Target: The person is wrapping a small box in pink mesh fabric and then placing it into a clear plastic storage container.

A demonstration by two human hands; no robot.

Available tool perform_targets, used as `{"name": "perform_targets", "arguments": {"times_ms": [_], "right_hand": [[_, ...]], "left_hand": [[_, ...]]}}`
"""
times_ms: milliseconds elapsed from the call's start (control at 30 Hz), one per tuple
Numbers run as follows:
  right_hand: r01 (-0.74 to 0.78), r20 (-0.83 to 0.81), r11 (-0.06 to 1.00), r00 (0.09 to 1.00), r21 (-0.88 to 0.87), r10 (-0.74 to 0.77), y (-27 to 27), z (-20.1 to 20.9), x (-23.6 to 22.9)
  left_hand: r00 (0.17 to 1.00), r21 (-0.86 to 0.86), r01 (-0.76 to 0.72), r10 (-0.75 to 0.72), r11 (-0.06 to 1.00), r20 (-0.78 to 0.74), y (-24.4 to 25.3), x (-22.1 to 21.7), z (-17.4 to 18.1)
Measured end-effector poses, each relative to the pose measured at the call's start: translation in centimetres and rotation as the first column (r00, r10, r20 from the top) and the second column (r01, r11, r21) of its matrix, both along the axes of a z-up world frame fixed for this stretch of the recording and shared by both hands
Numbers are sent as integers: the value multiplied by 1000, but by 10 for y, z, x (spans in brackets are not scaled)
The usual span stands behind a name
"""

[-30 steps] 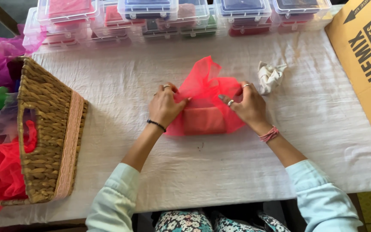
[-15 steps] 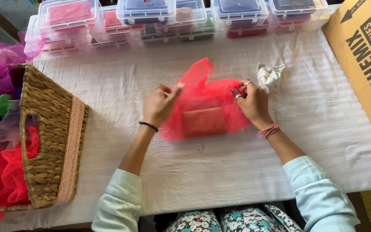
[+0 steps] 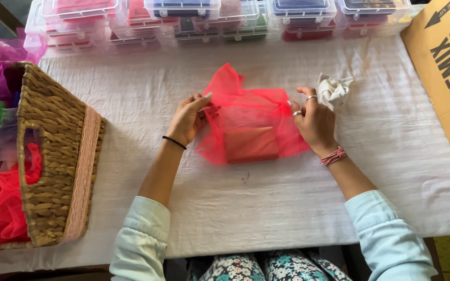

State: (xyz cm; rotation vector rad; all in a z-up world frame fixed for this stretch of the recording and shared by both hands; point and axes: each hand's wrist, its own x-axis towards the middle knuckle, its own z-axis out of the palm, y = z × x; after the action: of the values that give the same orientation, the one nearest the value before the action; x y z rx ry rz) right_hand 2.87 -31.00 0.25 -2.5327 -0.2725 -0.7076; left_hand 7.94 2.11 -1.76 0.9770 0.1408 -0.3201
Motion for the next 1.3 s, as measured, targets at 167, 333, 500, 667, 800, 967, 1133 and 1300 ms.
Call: {"name": "perform_targets", "arguments": {"times_ms": [167,333,500,667,800,967,1133,1300], "right_hand": [[-16,-41,998,999,53,18,6,8,-3],[89,-295,976,955,199,-27,4,12,5],[-3,-449,995,892,96,46,-1,-5,31],[1,-303,543,831,840,466,-14,-17,56],[117,-305,431,865,895,399,-17,-23,75],[76,-233,441,921,894,313,-4,-1,78],[95,-267,604,942,791,201,-5,-4,81],[73,-128,917,991,392,-24,-8,-16,87]], "left_hand": [[1000,58,-7,7,998,-3,-2,-11,32],[983,451,152,-183,880,26,-8,-22,42],[942,437,163,-271,885,199,-22,-21,22],[990,2,135,-135,991,45,-20,-5,19],[999,-104,-17,20,994,25,-11,29,-13],[988,-279,-132,149,951,42,7,71,-35],[912,-82,-374,382,924,150,29,72,-27],[712,691,-694,55,200,700,50,50,-8]]}}
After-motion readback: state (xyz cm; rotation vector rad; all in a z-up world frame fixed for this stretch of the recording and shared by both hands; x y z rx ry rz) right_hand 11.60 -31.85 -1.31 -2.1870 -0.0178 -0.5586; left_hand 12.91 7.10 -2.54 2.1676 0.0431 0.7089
